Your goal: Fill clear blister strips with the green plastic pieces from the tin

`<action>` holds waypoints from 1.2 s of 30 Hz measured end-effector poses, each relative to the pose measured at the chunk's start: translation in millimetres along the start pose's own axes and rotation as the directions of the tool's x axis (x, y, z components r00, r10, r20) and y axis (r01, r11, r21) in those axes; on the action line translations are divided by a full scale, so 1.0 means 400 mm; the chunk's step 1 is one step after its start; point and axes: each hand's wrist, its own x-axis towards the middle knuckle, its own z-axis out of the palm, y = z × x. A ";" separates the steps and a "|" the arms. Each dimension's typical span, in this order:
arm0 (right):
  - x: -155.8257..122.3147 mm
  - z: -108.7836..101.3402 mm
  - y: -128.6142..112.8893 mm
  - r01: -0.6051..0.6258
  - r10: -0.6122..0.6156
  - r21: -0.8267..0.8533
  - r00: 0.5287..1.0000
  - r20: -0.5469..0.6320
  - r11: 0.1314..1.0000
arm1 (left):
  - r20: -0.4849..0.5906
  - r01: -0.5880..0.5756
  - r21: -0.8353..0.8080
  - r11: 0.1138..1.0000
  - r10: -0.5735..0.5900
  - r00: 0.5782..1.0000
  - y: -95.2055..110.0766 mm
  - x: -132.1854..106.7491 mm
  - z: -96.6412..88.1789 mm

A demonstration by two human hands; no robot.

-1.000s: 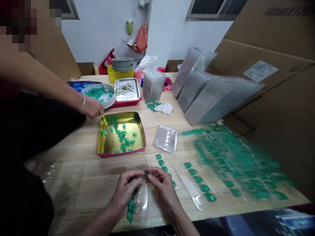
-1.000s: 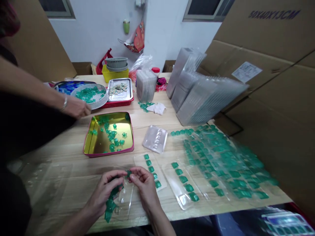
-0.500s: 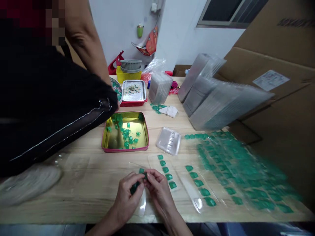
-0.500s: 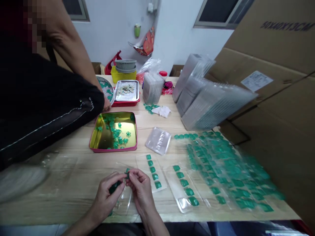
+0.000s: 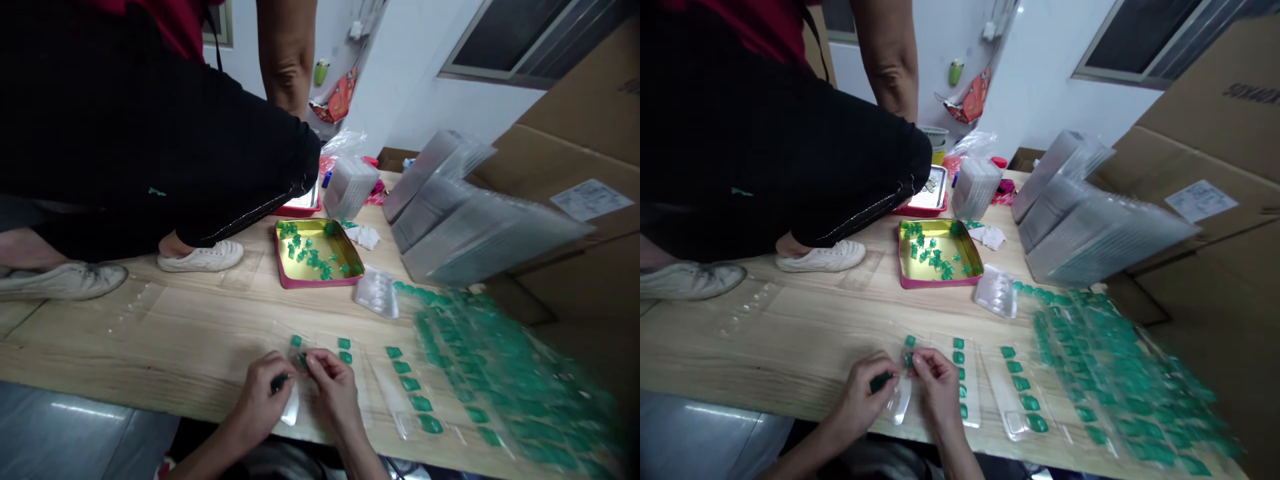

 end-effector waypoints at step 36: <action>0.083 0.077 0.001 0.710 -0.283 -0.506 0.679 0.677 0.490 | -0.131 0.387 -0.703 0.597 -0.643 0.755 -0.068 -0.011 -0.069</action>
